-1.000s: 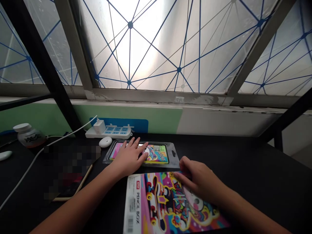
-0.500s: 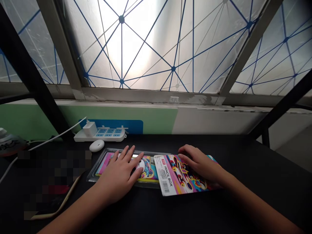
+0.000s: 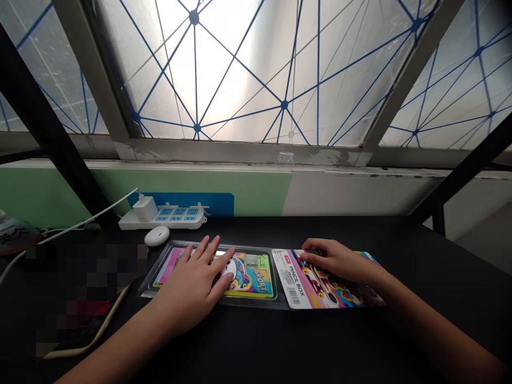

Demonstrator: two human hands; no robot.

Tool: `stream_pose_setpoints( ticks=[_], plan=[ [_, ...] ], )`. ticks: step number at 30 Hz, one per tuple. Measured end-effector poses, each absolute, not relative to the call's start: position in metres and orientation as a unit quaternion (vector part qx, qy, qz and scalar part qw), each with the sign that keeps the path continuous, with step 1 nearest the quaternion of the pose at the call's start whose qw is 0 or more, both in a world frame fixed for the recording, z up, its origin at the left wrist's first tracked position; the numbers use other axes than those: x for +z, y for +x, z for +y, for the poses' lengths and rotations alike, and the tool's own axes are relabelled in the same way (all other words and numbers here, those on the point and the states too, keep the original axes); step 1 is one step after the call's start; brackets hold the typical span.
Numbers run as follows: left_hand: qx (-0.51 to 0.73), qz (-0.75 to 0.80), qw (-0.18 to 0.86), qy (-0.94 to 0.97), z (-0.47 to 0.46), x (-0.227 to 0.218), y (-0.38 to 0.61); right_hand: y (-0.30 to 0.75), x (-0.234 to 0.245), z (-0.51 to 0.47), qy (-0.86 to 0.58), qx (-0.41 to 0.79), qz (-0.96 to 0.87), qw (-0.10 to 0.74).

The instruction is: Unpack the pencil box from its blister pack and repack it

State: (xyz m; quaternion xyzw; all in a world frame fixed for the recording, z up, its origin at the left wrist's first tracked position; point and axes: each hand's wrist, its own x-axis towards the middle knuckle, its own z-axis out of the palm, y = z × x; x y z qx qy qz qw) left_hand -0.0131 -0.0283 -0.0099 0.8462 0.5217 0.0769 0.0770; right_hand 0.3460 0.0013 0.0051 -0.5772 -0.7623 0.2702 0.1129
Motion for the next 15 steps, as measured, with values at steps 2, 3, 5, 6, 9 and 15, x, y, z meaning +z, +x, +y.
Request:
stream_pose_setpoints(
  ticks=[2, 3, 5, 6, 9, 15],
  plan=[
    [0.073, 0.521, 0.074, 0.847, -0.028, -0.011, -0.014, 0.346, 0.007, 0.001, -0.580, 0.268, -0.760, 0.119],
    [0.072, 0.520, 0.073, 0.848, -0.028, -0.011, -0.014, 0.345, 0.008, 0.000, -0.584, 0.264, -0.758, 0.124],
    [0.074, 0.517, 0.072, 0.850, -0.028, -0.012, -0.015, 0.345, 0.011, -0.001, -0.590, 0.252, -0.755, 0.137],
    [0.075, 0.516, 0.071, 0.851, -0.027, -0.012, -0.016, 0.345, 0.013, -0.001, -0.592, 0.244, -0.755, 0.144],
    [0.073, 0.514, 0.067, 0.852, -0.027, -0.012, -0.016, 0.348, 0.017, -0.001, -0.595, 0.219, -0.755, 0.164],
    [0.079, 0.520, 0.065, 0.848, -0.028, -0.011, -0.014, 0.338, 0.012, -0.007, -0.598, 0.203, -0.748, 0.204]
  ],
)
